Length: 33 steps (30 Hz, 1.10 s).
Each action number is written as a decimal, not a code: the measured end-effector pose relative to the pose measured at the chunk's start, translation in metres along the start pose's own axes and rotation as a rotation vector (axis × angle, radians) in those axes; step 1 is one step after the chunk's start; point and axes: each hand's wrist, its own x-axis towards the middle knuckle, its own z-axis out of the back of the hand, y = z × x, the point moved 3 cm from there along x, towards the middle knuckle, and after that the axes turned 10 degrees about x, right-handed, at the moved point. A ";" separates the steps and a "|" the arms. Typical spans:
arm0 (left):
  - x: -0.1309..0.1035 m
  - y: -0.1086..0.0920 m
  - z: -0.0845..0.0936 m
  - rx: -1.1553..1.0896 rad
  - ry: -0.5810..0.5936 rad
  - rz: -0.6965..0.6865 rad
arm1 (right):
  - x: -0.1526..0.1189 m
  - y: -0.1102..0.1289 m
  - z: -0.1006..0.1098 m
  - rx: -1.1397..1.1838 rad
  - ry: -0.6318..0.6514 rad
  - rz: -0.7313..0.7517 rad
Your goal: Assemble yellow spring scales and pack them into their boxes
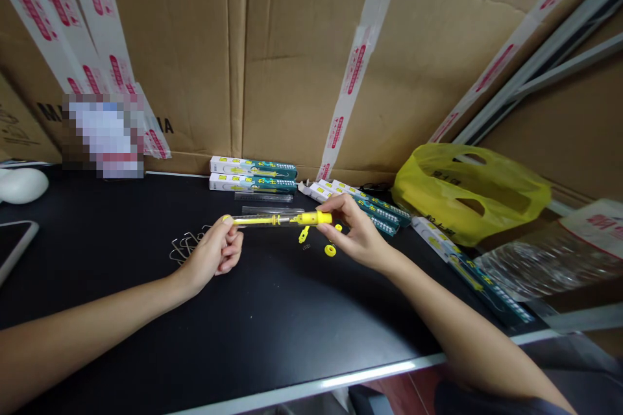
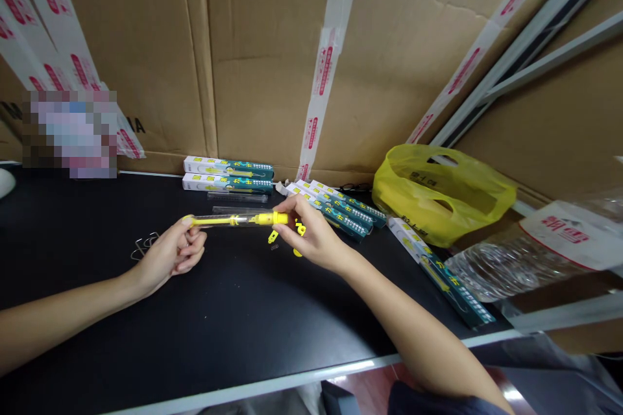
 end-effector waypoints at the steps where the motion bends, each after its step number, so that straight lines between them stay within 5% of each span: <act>1: 0.000 0.000 0.000 0.000 0.001 0.000 | -0.001 -0.001 0.000 0.005 -0.001 -0.006; 14: -0.001 0.000 0.000 -0.023 0.017 -0.001 | -0.004 0.003 -0.004 0.094 0.010 -0.093; 33: 0.001 -0.002 -0.001 -0.016 0.004 0.028 | 0.005 0.008 0.006 -0.128 0.013 0.115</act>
